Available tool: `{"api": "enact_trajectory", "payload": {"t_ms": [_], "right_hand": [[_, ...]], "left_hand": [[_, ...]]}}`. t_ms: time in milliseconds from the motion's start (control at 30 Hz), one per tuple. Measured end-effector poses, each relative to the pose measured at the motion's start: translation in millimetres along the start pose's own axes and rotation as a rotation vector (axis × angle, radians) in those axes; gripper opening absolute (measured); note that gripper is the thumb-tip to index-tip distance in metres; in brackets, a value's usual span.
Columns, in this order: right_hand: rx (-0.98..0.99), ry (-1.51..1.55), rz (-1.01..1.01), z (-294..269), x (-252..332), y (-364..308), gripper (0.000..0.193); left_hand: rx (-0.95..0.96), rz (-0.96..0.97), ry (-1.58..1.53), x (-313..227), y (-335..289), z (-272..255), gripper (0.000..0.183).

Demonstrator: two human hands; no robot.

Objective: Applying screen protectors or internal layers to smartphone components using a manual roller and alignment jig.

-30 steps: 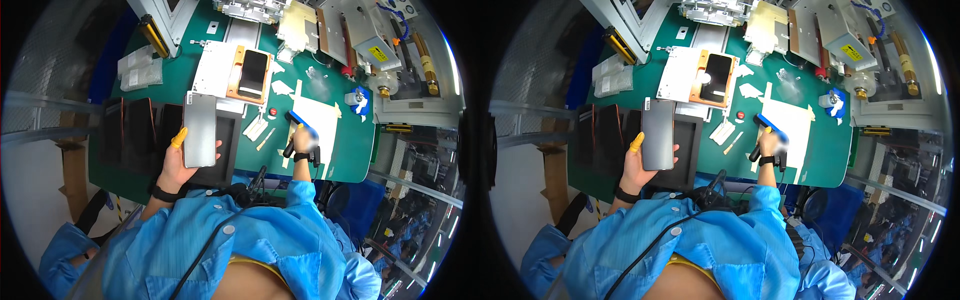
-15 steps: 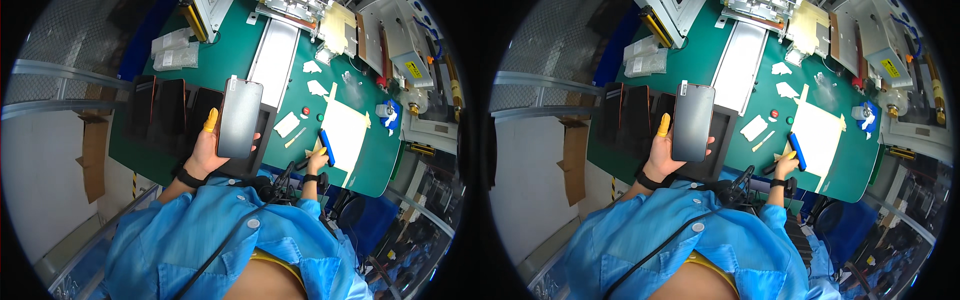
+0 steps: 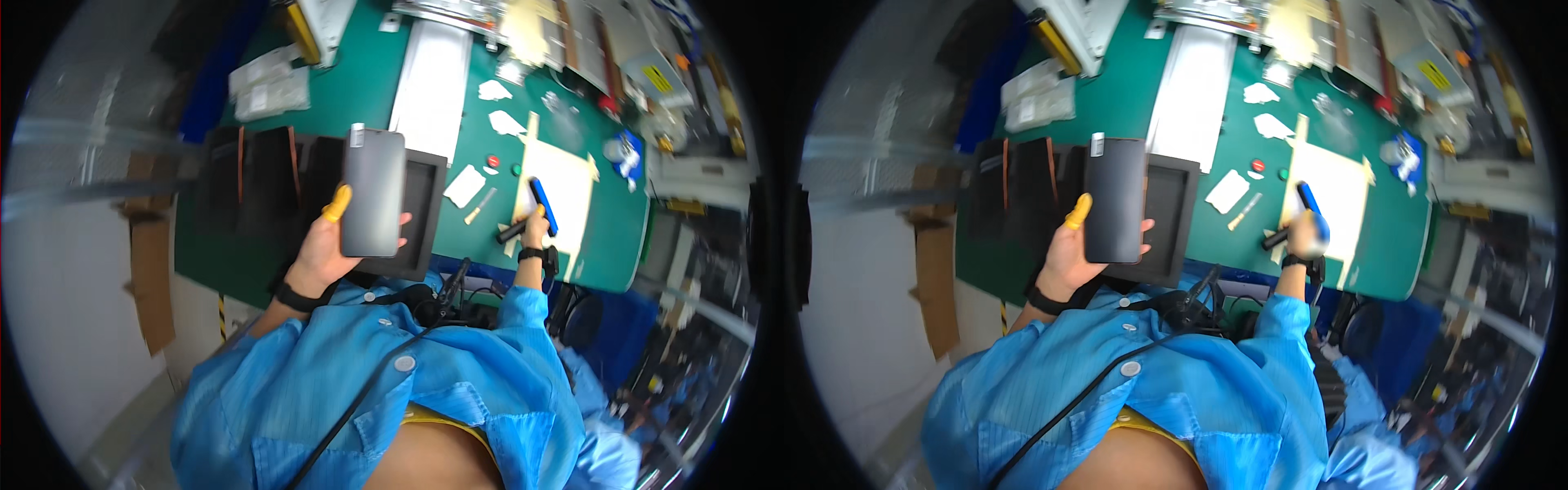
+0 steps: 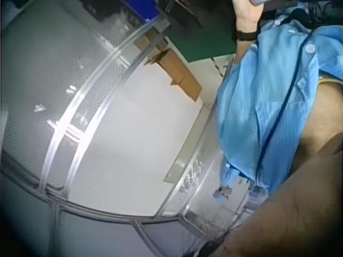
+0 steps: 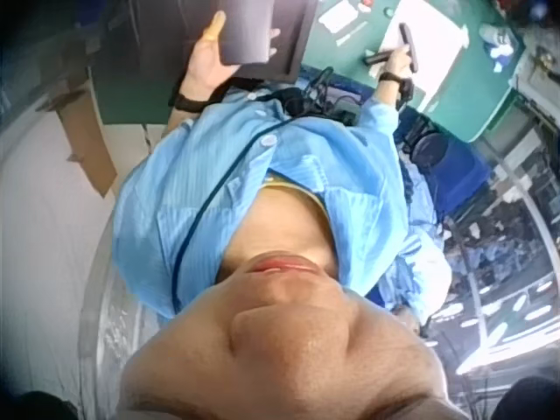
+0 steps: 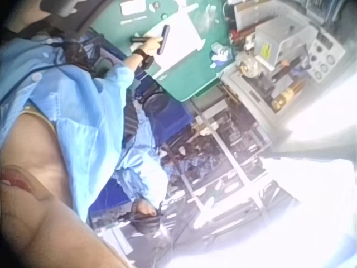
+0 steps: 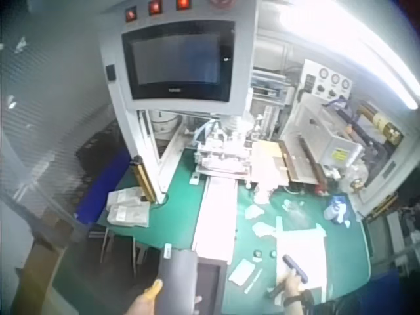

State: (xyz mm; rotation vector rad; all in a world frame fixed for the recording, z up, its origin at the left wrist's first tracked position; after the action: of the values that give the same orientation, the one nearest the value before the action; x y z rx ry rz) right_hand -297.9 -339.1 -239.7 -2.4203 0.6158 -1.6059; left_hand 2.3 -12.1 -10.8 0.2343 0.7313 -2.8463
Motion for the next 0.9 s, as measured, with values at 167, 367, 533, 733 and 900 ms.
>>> {"api": "enact_trajectory", "payload": {"t_ms": [167,367,533,733,900], "right_hand": [[-0.22,-0.782,-0.265,13.5,115.9,-133.9,0.039],[0.207,-0.435,-1.03,99.4,107.1,-292.5,0.04],[0.206,-0.58,-1.016,50.8,98.6,-281.9,0.036],[0.123,-0.722,-0.528,-15.5,103.0,-227.5,0.046],[0.047,-0.815,-0.618,-11.2,102.1,-225.9,0.047]], "left_hand": [[0.037,-0.016,-0.108,-31.5,-24.1,-22.2,0.053],[-0.061,0.206,0.033,-120.8,-54.3,-71.9,0.048],[-0.62,0.831,0.594,-209.6,-95.0,-125.7,0.035],[-0.778,0.768,1.302,-224.7,-77.4,-192.2,0.032],[-1.067,0.764,1.998,-186.7,-61.8,-188.9,0.053]]}}
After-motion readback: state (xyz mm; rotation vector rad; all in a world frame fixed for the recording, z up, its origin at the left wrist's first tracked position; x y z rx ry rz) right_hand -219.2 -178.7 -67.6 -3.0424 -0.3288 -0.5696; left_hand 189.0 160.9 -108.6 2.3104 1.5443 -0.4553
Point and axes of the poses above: each hand's wrist, its own y-axis towards the middle knuckle, its own z-axis out of the palm, x = y × z, the point moved 4 cm from there along y, towards the middle knuckle, and after that the axes turned 4 degrees about -x, right-handed, at the moved point
